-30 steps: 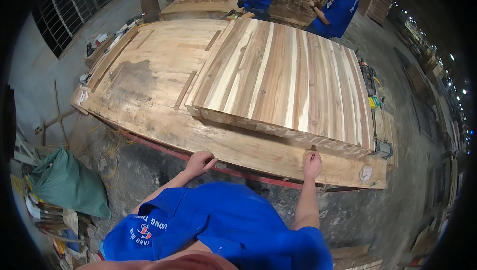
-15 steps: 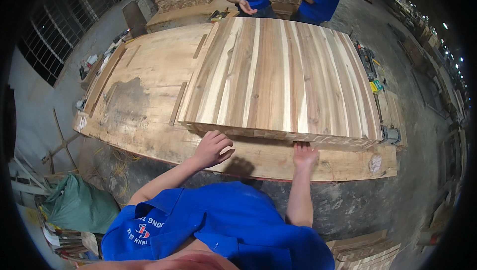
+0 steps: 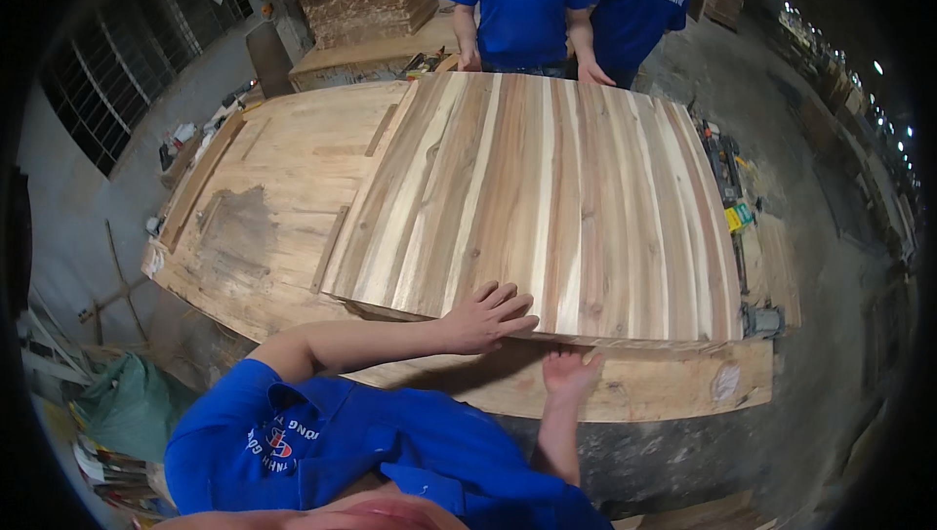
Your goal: The person wipes the surface of large wooden panels with a white cloth, then lifts and flips them over to wipe the other side. The person repeats this process on multiple panels, stacking them on a workbench.
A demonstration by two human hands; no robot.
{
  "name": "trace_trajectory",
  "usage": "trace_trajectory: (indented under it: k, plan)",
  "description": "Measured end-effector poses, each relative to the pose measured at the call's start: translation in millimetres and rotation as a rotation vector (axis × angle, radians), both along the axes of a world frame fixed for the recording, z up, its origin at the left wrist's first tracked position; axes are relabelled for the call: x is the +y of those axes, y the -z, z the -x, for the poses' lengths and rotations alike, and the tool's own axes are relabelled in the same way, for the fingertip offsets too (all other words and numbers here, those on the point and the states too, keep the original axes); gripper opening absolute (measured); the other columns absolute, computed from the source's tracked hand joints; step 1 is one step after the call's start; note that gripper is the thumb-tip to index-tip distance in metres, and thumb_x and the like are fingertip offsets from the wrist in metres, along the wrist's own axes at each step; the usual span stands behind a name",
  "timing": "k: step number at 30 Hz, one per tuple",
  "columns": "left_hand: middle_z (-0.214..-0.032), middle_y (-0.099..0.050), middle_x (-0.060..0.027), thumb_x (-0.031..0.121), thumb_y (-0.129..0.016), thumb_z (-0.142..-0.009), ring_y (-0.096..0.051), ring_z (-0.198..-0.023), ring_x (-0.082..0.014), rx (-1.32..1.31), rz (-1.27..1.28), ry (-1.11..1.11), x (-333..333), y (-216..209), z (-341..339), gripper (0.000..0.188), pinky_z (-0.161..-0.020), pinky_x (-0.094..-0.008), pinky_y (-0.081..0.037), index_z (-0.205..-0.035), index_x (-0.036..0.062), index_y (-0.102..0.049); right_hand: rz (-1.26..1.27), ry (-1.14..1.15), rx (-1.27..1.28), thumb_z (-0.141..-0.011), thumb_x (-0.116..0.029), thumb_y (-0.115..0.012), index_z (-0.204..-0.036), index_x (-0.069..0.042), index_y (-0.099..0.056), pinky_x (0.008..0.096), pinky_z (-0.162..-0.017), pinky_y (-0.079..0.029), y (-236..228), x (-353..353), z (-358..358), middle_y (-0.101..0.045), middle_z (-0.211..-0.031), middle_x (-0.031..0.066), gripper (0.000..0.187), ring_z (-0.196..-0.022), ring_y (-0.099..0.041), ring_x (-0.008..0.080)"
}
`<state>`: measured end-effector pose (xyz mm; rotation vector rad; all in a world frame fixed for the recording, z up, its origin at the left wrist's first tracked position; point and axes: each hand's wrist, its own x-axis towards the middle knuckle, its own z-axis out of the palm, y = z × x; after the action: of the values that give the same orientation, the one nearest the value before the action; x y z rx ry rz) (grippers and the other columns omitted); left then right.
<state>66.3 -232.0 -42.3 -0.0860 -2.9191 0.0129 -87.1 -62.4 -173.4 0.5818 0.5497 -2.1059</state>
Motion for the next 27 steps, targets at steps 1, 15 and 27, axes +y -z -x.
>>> trace_trajectory:
  k: [1,15,27]
  plan:
    - [-0.136,-0.04,-0.0104,0.032,-0.074,-0.069,-0.038,-0.125,-0.0338,-0.016,0.026,-0.002,-0.6,1.9,6.5,0.075,-0.102,-0.0476,-0.032,-0.135,0.02,-0.041,-0.033,-0.008,0.036,-0.083,-0.077,-0.036,-0.139,-0.007,-0.038,0.0435,-0.112,-0.014,0.4,0.7,-0.8,-0.038,-0.143,0.0081,0.089,-0.134,-0.029,0.027]
    - [-0.133,-0.039,-0.0112,0.024,-0.065,-0.079,-0.03,-0.129,-0.0429,0.03,-0.256,0.107,-19.5,7.6,16.2,0.055,-0.098,-0.0701,-0.027,-0.129,0.0194,-0.043,-0.03,0.091,0.352,-0.084,-0.068,-0.041,-0.147,-0.013,-0.03,0.0528,-0.11,-0.023,-17.1,-12.1,-1.4,-0.031,-0.147,0.0129,0.084,-0.134,-0.031,0.0325]
    - [-0.131,-0.044,-0.0075,0.026,-0.069,-0.076,-0.033,-0.13,-0.0367,0.311,-0.251,0.154,-22.1,1.5,0.0,0.046,-0.102,-0.0688,-0.025,-0.118,0.0175,-0.051,-0.246,0.191,0.566,-0.088,-0.07,-0.036,-0.147,-0.012,-0.029,0.0487,-0.099,-0.039,-72.1,-14.9,-7.5,-0.036,-0.144,0.015,0.083,-0.126,-0.041,0.0333]
